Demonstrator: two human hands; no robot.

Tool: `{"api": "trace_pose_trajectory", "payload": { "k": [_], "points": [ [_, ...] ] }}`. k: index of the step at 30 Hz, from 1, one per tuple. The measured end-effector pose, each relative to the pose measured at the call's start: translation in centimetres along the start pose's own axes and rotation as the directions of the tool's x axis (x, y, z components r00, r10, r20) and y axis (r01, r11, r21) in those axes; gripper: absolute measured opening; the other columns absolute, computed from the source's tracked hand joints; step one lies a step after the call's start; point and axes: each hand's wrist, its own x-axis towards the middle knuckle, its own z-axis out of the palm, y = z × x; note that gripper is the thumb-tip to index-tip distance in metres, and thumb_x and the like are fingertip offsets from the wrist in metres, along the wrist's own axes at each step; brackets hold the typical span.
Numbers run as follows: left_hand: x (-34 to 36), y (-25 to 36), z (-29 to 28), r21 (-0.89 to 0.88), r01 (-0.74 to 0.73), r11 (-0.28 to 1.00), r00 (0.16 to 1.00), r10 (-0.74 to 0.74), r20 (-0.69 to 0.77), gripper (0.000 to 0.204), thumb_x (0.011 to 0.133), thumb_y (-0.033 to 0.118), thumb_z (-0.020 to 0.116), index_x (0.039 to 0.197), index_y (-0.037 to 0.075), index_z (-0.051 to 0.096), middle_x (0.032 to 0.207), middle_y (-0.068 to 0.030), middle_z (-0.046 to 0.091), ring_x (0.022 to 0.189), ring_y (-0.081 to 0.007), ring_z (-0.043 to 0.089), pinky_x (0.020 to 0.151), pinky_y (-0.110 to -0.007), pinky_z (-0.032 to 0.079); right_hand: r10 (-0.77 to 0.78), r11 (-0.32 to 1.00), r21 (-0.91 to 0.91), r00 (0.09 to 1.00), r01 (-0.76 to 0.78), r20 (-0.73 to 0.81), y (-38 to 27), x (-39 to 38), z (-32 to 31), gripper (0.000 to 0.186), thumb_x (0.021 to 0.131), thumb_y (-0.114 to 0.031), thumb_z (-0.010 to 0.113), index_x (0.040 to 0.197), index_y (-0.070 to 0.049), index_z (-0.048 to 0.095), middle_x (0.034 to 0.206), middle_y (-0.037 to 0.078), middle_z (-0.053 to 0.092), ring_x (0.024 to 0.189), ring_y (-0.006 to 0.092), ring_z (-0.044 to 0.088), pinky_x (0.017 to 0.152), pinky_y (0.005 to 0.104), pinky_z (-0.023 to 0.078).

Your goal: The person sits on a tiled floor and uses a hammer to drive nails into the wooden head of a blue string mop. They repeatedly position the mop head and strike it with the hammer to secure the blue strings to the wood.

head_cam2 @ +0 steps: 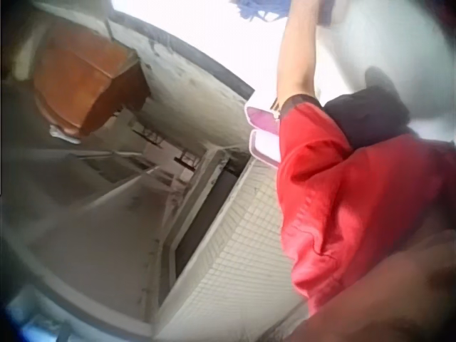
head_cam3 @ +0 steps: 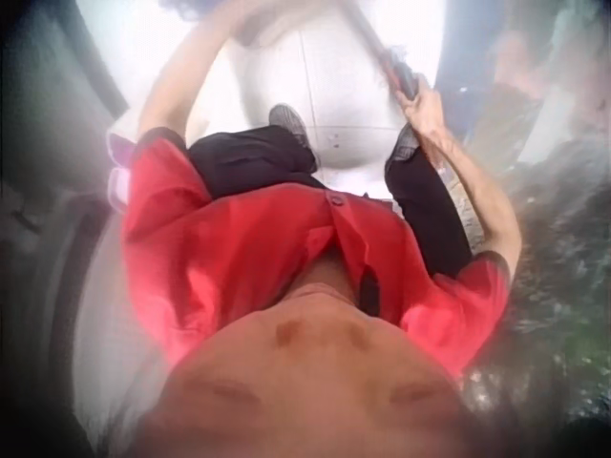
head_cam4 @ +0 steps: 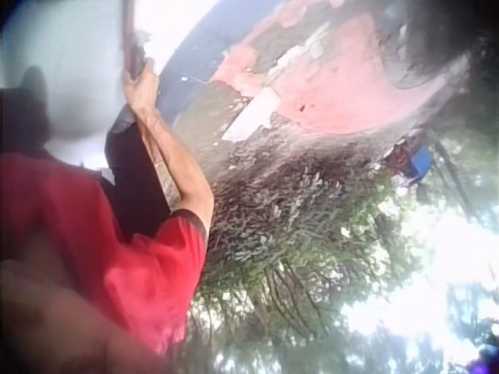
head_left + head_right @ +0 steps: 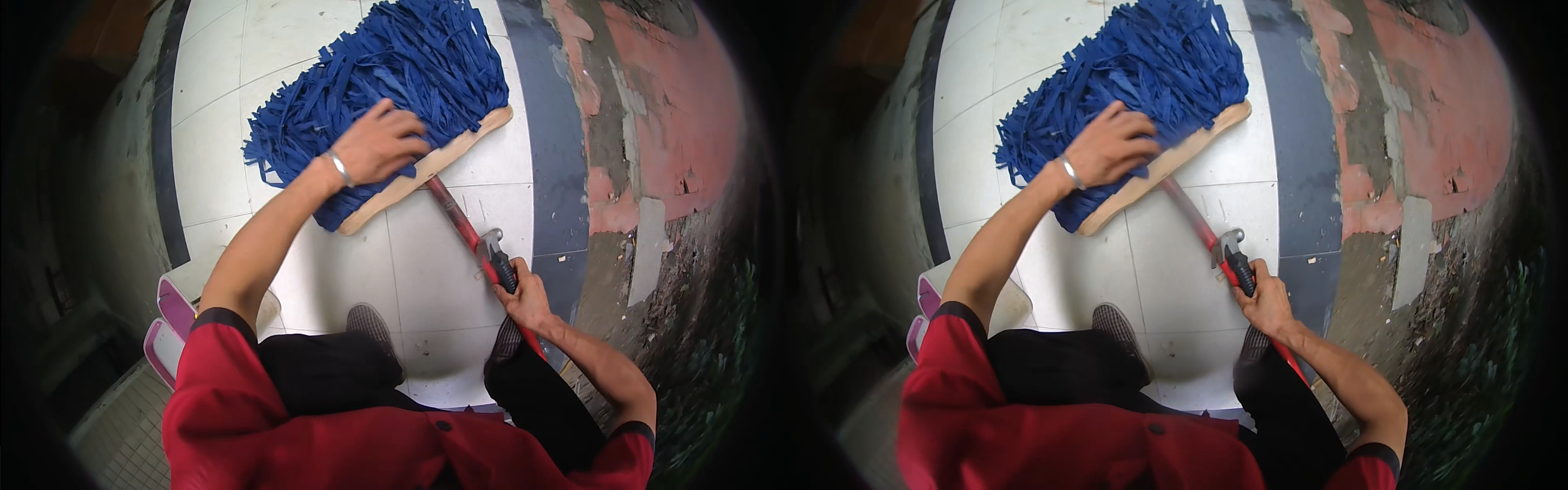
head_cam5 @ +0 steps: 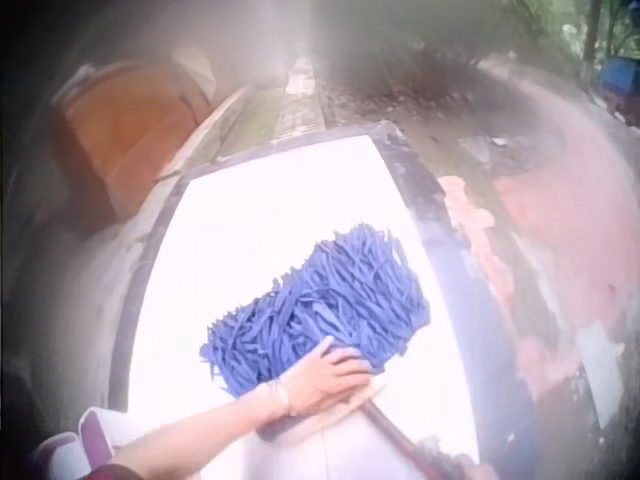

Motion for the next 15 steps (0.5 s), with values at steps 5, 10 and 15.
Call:
{"api": "trace_pose_trajectory", "payload": {
  "k": [5, 10, 15],
  "points": [
    [-4.6, -3.0, -0.6, -0.234, 0.375, 0.897, 0.858, -0.432, -0.278, 0.034, 0.066, -0.011, 0.053, 0.085, 0.008, 0.073, 0.112, -0.0047, 0.071, 0.112, -0.0256, 0.058, 0.102, -0.038, 0.042, 0.016, 1.0, -0.016, 1.0, -0.016, 0.002, 0.3, -0.4, -0.2, 0.037, 0.083, -0.012, 0.074, 0.108, -0.001, 0.049, 0.059, 0.018, 0.056, 0.057, 0.0407, 0.062, 0.058, 0.0456, 0.048],
    [1.1, 1.3, -3.9, -0.208, 0.356, 0.911, 0.794, -0.413, -0.446, 0.041, 0.065, -0.01, 0.046, 0.088, 0.008, 0.075, 0.106, -0.0068, 0.07, 0.103, -0.0269, 0.06, 0.095, -0.038, 0.047, -0.002, 1.0, -0.029, 0.998, 0.0, -0.069, 2.4, -1.9, -0.6, 0.036, 0.083, -0.013, 0.075, 0.107, -0.001, 0.05, 0.061, 0.018, 0.059, 0.058, 0.0395, 0.063, 0.059, 0.0466, 0.049],
    [8.4, 7.1, 3.9, -0.335, -0.102, 0.937, 0.982, 0.148, 0.114, 0.018, 0.078, 0.004, 0.068, 0.094, 0.013, 0.07, 0.095, -0.0022, 0.065, 0.09, -0.0252, 0.063, 0.076, -0.037, 0.054, 0.006, 0.999, 0.043, 0.992, -0.001, -0.128, 4.6, -3.2, -0.6, 0.037, 0.084, -0.016, 0.076, 0.106, -0.001, 0.051, 0.068, 0.018, 0.064, 0.063, 0.038, 0.066, 0.061, 0.0452, 0.051]
  ]
}}
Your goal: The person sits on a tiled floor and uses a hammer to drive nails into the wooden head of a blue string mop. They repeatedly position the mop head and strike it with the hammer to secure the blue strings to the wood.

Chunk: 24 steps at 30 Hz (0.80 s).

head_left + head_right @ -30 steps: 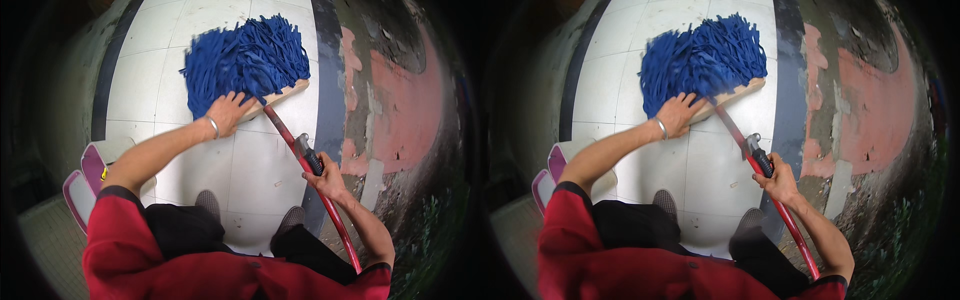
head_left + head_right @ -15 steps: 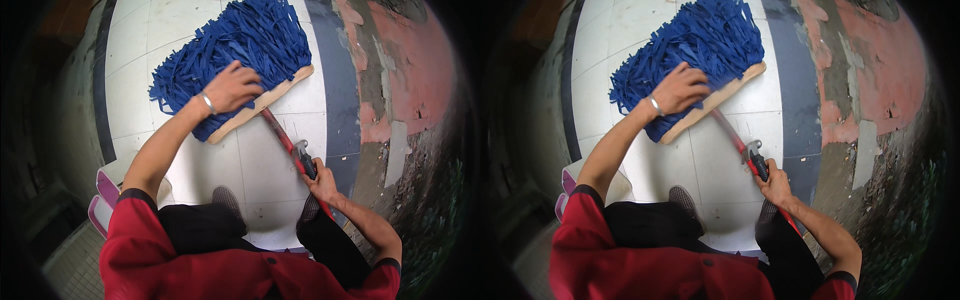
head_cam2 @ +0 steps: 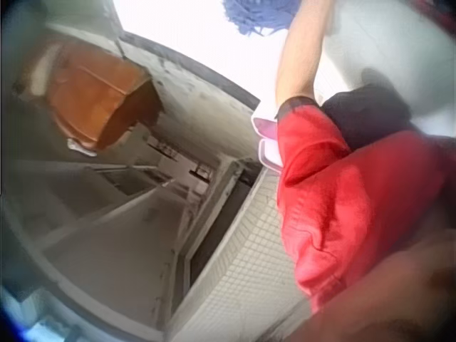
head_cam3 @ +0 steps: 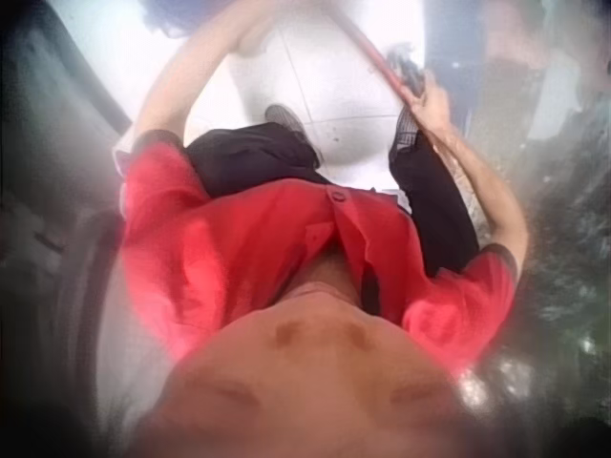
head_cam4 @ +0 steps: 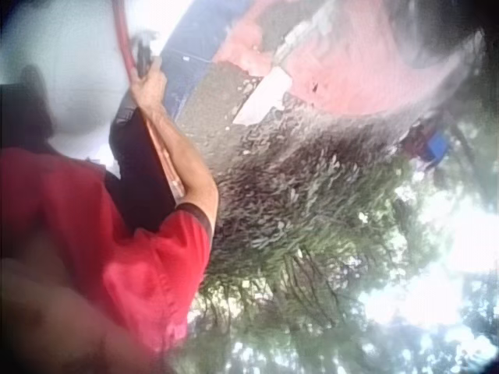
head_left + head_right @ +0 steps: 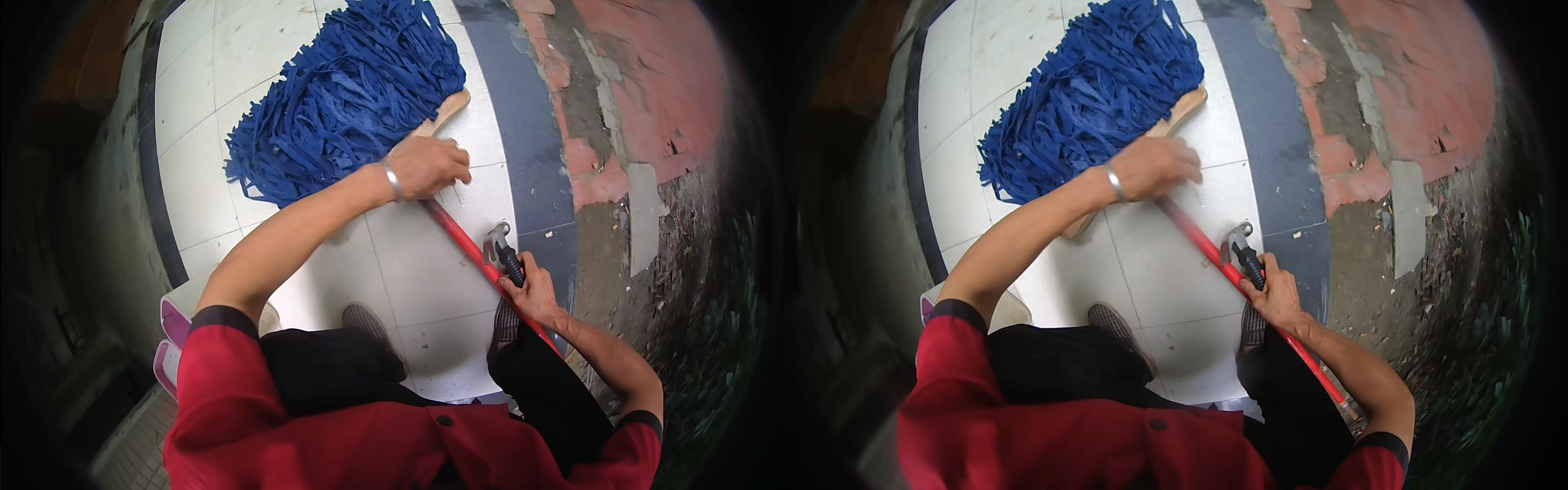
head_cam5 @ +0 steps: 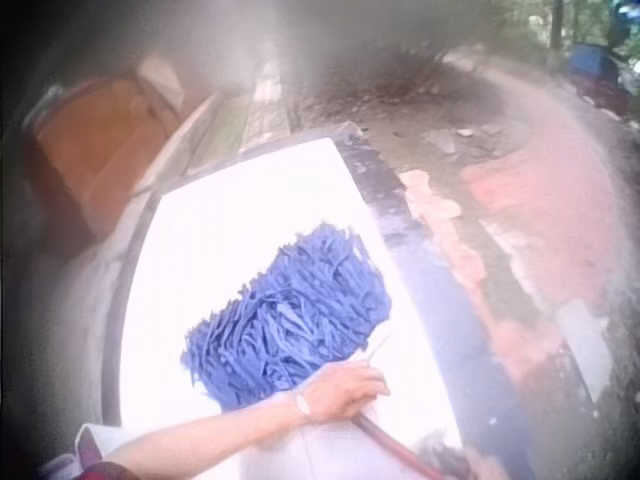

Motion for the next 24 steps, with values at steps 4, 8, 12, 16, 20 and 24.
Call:
{"api": "trace_pose_trajectory", "payload": {
  "k": [4, 8, 12, 16, 20, 24],
  "points": [
    [2.6, -0.9, 4.9, 0.09, -0.09, 0.992, 0.924, 0.049, 0.38, 0.003, 0.08, 0.012, 0.063, 0.078, 0.011, 0.066, 0.087, -0.0037, 0.062, 0.089, -0.025, 0.063, 0.074, -0.039, 0.055, 0.029, 1.0, -0.012, 0.999, -0.029, -0.018, 0.5, -0.8, 0.1, 0.039, 0.084, -0.019, 0.077, 0.108, -0.001, 0.05, 0.074, 0.018, 0.067, 0.067, 0.0389, 0.067, 0.065, 0.0449, 0.053],
    [3.2, -1.5, 6.4, 0.1, -0.173, 0.98, 0.914, 0.122, 0.386, 0.012, 0.082, 0.012, 0.059, 0.071, 0.008, 0.062, 0.084, -0.0047, 0.061, 0.088, -0.025, 0.063, 0.071, -0.036, 0.056, -0.007, 0.999, 0.05, 0.997, 0.011, -0.081, 1.5, -1.3, 1.0, 0.045, 0.083, -0.022, 0.079, 0.111, -0.001, 0.048, 0.077, 0.018, 0.068, 0.072, 0.0415, 0.067, 0.067, 0.0465, 0.053],
    [2.5, -1.4, 6.8, 0.208, -0.041, 0.977, 0.93, -0.039, 0.365, 0.007, 0.084, 0.009, 0.057, 0.085, 0.005, 0.062, 0.088, -0.0102, 0.063, 0.084, -0.0308, 0.066, 0.074, -0.04, 0.057, 0.05, 0.993, -0.103, 0.999, -0.048, 0.016, 0.8, -1.7, 0.4, 0.053, 0.081, -0.022, 0.081, 0.115, -0.002, 0.046, 0.078, 0.021, 0.067, 0.076, 0.0438, 0.066, 0.069, 0.0485, 0.052],
    [1.0, -1.9, 4.6, -0.148, 0.13, 0.98, 0.991, -0.135, -0.021, 0.007, 0.092, 0.008, 0.056, 0.096, 0.003, 0.059, 0.091, -0.0137, 0.064, 0.08, -0.0334, 0.066, 0.071, -0.041, 0.054, 0.031, 0.991, -0.128, 0.999, -0.029, 0.014, 1.4, -2.0, 1.0, 0.056, 0.079, -0.022, 0.082, 0.117, -0.001, 0.046, 0.078, 0.023, 0.066, 0.076, 0.0452, 0.066, 0.07, 0.0496, 0.051],
    [-1.9, -0.8, -0.6, -0.702, 0.363, 0.613, 0.731, -0.654, -0.193, 0.027, 0.09, 0.001, 0.066, 0.117, 0.005, 0.066, 0.084, -0.0005, 0.062, 0.069, -0.0058, 0.053, 0.063, -0.021, 0.047, 0.086, 0.988, -0.13, 0.995, -0.079, 0.051, -0.1, -1.4, -0.1, 0.055, 0.079, -0.021, 0.081, 0.116, 0.0, 0.046, 0.074, 0.024, 0.064, 0.075, 0.0462, 0.065, 0.068, 0.0501, 0.051],
    [-8.3, -0.5, -2.8, -0.818, 0.469, 0.335, 0.578, -0.816, -0.003, 0.016, 0.093, 0.004, 0.067, 0.108, 0.001, 0.072, 0.081, -0.0031, 0.07, 0.065, -0.0059, 0.058, 0.06, -0.019, 0.049, 0.054, 0.979, -0.201, 0.998, -0.047, 0.033, -0.1, -1.1, -0.3, 0.054, 0.08, -0.022, 0.081, 0.115, 0.0, 0.047, 0.071, 0.024, 0.062, 0.074, 0.0469, 0.064, 0.067, 0.0511, 0.049]
  ]
}}
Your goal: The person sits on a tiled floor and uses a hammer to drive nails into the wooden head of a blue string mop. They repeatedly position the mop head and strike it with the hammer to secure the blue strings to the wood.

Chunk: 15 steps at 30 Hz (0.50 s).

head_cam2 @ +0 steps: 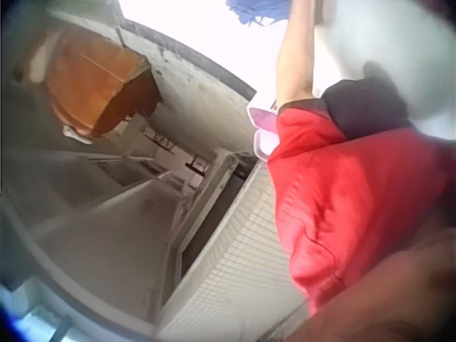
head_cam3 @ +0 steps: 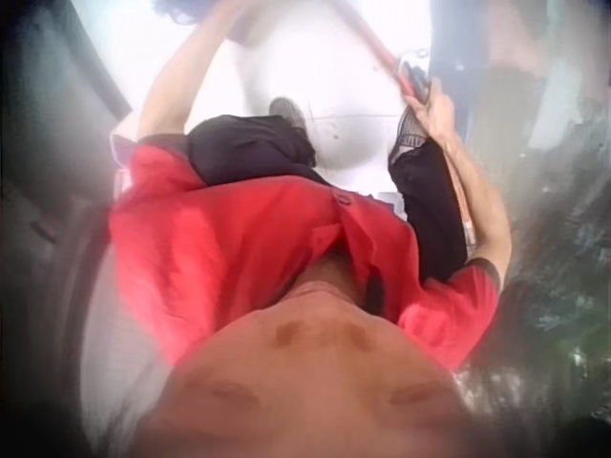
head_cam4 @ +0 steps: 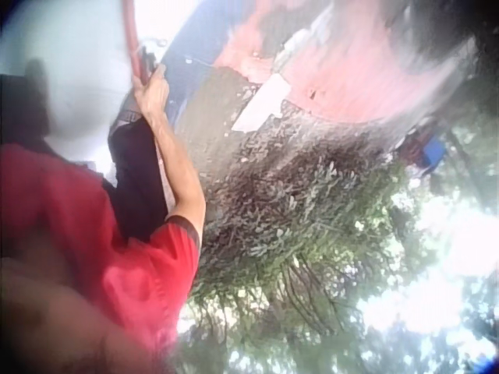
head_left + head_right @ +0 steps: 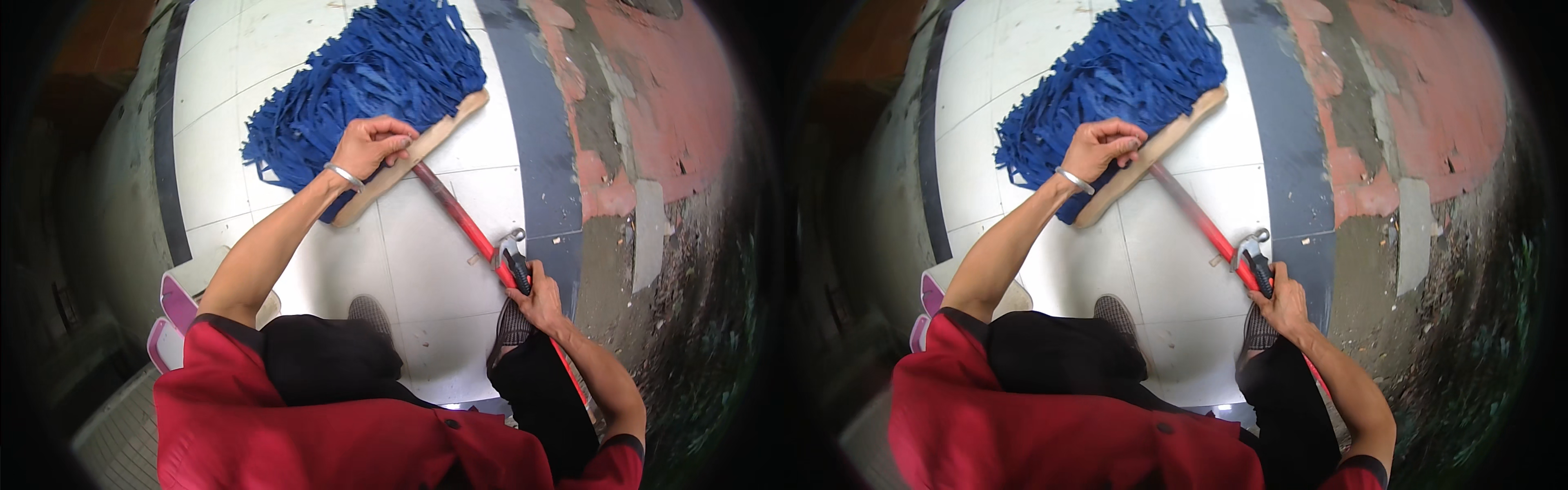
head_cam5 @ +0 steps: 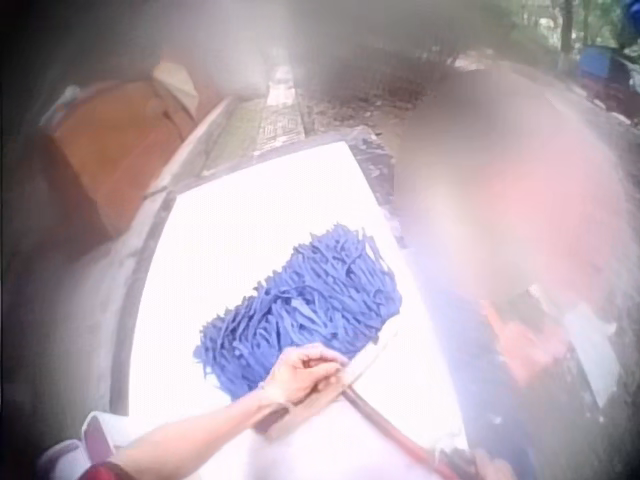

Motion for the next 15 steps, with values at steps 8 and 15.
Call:
{"api": "trace_pose_trajectory", "payload": {
  "k": [8, 15],
  "points": [
    [-2.0, -2.0, 1.4, -0.216, -0.059, 0.975, 0.973, 0.008, -0.229, 0.015, 0.087, 0.0, 0.068, 0.1, -0.001, 0.077, 0.086, -0.0047, 0.074, 0.074, -0.0065, 0.066, 0.064, -0.018, 0.051, -0.101, 0.964, -0.247, 0.995, 0.094, -0.015, 0.7, 1.3, -0.7, 0.053, 0.081, -0.024, 0.079, 0.115, 0.0, 0.046, 0.078, 0.027, 0.066, 0.079, 0.0489, 0.065, 0.07, 0.0533, 0.05],
    [-0.9, -3.8, 2.9, -0.063, -0.145, 0.987, 0.941, 0.118, -0.316, 0.014, 0.085, 0.004, 0.07, 0.096, 0.0, 0.078, 0.087, -0.0051, 0.075, 0.073, -0.0092, 0.068, 0.07, -0.021, 0.054, -0.096, 0.936, -0.338, 0.995, 0.099, 0.026, 0.6, 2.1, -1.2, 0.046, 0.083, -0.022, 0.076, 0.106, -0.002, 0.041, 0.08, 0.028, 0.066, 0.078, 0.0495, 0.064, 0.07, 0.0549, 0.049]
  ]
}}
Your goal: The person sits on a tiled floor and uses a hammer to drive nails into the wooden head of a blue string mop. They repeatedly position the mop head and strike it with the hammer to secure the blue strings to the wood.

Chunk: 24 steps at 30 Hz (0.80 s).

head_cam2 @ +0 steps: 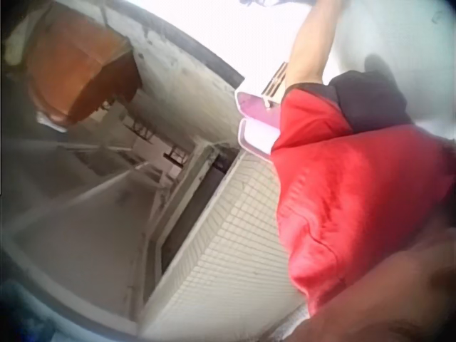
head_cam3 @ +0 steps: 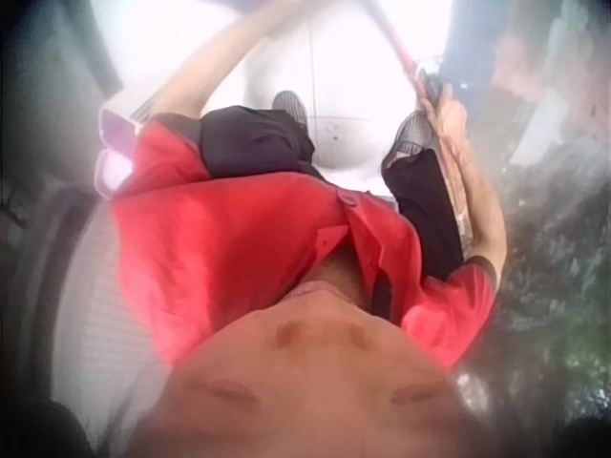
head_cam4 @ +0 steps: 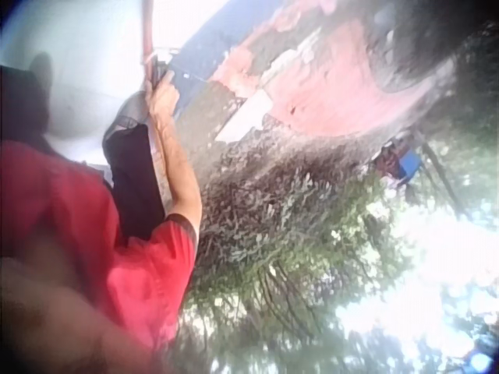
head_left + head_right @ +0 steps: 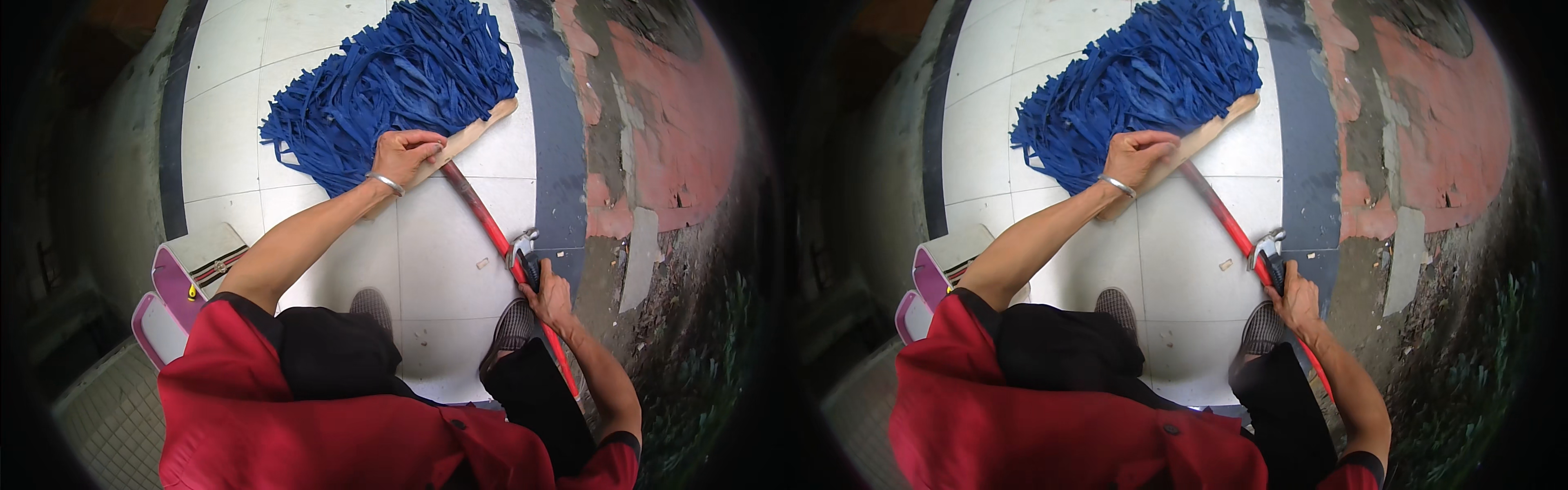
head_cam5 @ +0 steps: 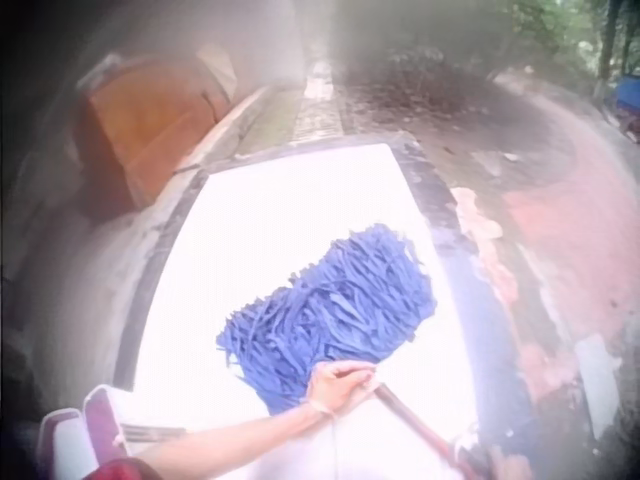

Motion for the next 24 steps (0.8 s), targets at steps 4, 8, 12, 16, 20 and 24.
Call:
{"api": "trace_pose_trajectory", "payload": {
  "k": [4, 8, 12, 16, 20, 24],
  "points": [
    [-0.1, -0.4, 0.1, 0.117, -0.034, 0.993, 0.999, 0.034, 0.003, 0.014, 0.086, 0.003, 0.069, 0.096, 0.001, 0.078, 0.089, -0.0052, 0.076, 0.072, -0.0094, 0.068, 0.069, -0.022, 0.054, -0.026, 0.999, 0.018, 1.0, 0.026, -0.014, 0.1, -0.1, 0.1, 0.045, 0.084, -0.02, 0.075, 0.106, -0.002, 0.04, 0.081, 0.028, 0.065, 0.077, 0.0512, 0.063, 0.068, 0.0553, 0.048],
    [0.2, -1.1, 0.1, 0.06, -0.037, 0.997, 0.999, 0.038, -0.012, 0.013, 0.088, 0.002, 0.068, 0.097, 0.001, 0.078, 0.089, -0.0056, 0.076, 0.067, -0.0082, 0.066, 0.066, -0.021, 0.053, -0.024, 0.999, 0.032, 1.0, 0.024, -0.006, 0.2, 0.0, 0.4, 0.045, 0.085, -0.021, 0.074, 0.107, -0.003, 0.039, 0.083, 0.029, 0.065, 0.078, 0.0522, 0.062, 0.068, 0.0557, 0.048],
    [0.3, -1.5, 0.2, 0.033, -0.04, 0.999, 0.999, 0.04, -0.003, 0.013, 0.088, 0.002, 0.07, 0.097, 0.001, 0.078, 0.089, -0.0055, 0.076, 0.065, -0.0074, 0.064, 0.063, -0.021, 0.052, -0.001, 0.999, 0.035, 1.0, 0.0, 0.024, 0.4, 0.1, 0.4, 0.045, 0.085, -0.022, 0.073, 0.107, -0.003, 0.039, 0.084, 0.03, 0.065, 0.078, 0.0523, 0.062, 0.069, 0.0562, 0.048],
    [0.2, -1.5, 0.2, 0.052, -0.055, 0.997, 0.998, 0.055, 0.008, 0.013, 0.087, 0.001, 0.07, 0.097, 0.001, 0.078, 0.089, -0.005, 0.076, 0.063, -0.0065, 0.063, 0.061, -0.02, 0.052, 0.003, 1.0, 0.027, 0.999, -0.004, 0.032, 0.2, 0.1, 0.2, 0.044, 0.086, -0.022, 0.073, 0.107, -0.003, 0.039, 0.085, 0.029, 0.065, 0.079, 0.0525, 0.062, 0.069, 0.0566, 0.048],
    [0.1, -1.7, 0.2, 0.063, -0.069, 0.996, 0.998, 0.068, 0.01, 0.012, 0.088, 0.002, 0.07, 0.097, 0.001, 0.078, 0.088, -0.0046, 0.076, 0.062, -0.0058, 0.061, 0.06, -0.02, 0.051, -0.003, 1.0, 0.021, 1.0, 0.002, 0.028, 0.3, 0.2, 0.4, 0.044, 0.086, -0.022, 0.073, 0.106, -0.004, 0.039, 0.085, 0.029, 0.065, 0.079, 0.0528, 0.062, 0.069, 0.0566, 0.048],
    [0.0, -2.0, 0.2, 0.102, -0.093, 0.99, 0.996, 0.09, 0.028, 0.012, 0.089, 0.002, 0.069, 0.097, 0.002, 0.078, 0.087, -0.004, 0.076, 0.062, -0.0053, 0.061, 0.059, -0.019, 0.05, 0.004, 0.999, 0.041, 0.999, -0.005, 0.032, 0.1, 0.2, 0.2, 0.045, 0.086, -0.023, 0.073, 0.107, -0.003, 0.039, 0.084, 0.03, 0.065, 0.081, 0.0528, 0.061, 0.071, 0.0568, 0.048]
  ]
}}
